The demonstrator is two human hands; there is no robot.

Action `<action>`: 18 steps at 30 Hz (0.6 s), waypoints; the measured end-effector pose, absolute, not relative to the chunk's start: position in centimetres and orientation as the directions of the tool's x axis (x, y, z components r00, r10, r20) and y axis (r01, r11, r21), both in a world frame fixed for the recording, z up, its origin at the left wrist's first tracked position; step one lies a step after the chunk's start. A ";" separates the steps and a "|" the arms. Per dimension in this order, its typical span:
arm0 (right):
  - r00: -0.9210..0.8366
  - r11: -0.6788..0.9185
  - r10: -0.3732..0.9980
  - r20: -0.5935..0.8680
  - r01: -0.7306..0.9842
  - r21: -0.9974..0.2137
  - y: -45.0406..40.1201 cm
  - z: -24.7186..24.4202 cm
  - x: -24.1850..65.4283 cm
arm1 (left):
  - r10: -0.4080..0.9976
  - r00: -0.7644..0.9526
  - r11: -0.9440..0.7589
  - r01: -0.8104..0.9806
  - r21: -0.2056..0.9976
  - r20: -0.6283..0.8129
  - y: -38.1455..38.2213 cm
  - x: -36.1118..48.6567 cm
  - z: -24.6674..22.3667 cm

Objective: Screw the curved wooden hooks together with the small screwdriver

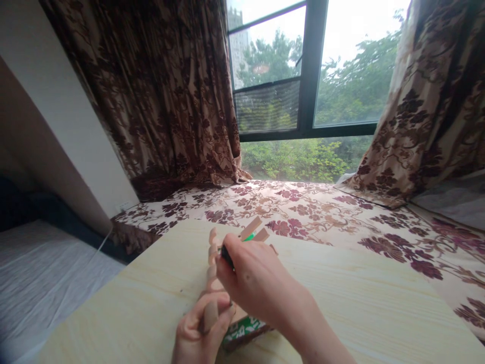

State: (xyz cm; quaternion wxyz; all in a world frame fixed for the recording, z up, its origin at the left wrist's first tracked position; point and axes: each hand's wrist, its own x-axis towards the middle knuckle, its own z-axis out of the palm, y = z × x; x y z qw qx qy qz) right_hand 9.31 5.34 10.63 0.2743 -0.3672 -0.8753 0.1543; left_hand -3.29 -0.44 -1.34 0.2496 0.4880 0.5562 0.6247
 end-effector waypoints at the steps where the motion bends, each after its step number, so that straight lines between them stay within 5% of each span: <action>1: -0.578 0.685 0.726 0.372 0.560 -0.467 5.4 10.7 9.4 | 0.860 -0.403 -0.242 0.217 0.946 0.312 -0.4 -3.2 -1.1; 8: -0.536 0.690 0.723 0.436 0.566 -0.450 6.5 10.7 9.9 | 0.937 -0.277 -0.178 0.141 0.974 0.211 1.8 -3.5 0.5; 18: -0.551 0.669 0.741 0.384 0.550 -0.500 6.7 10.8 10.4 | 0.926 -0.311 -0.202 0.070 0.977 0.214 1.8 -3.3 -1.3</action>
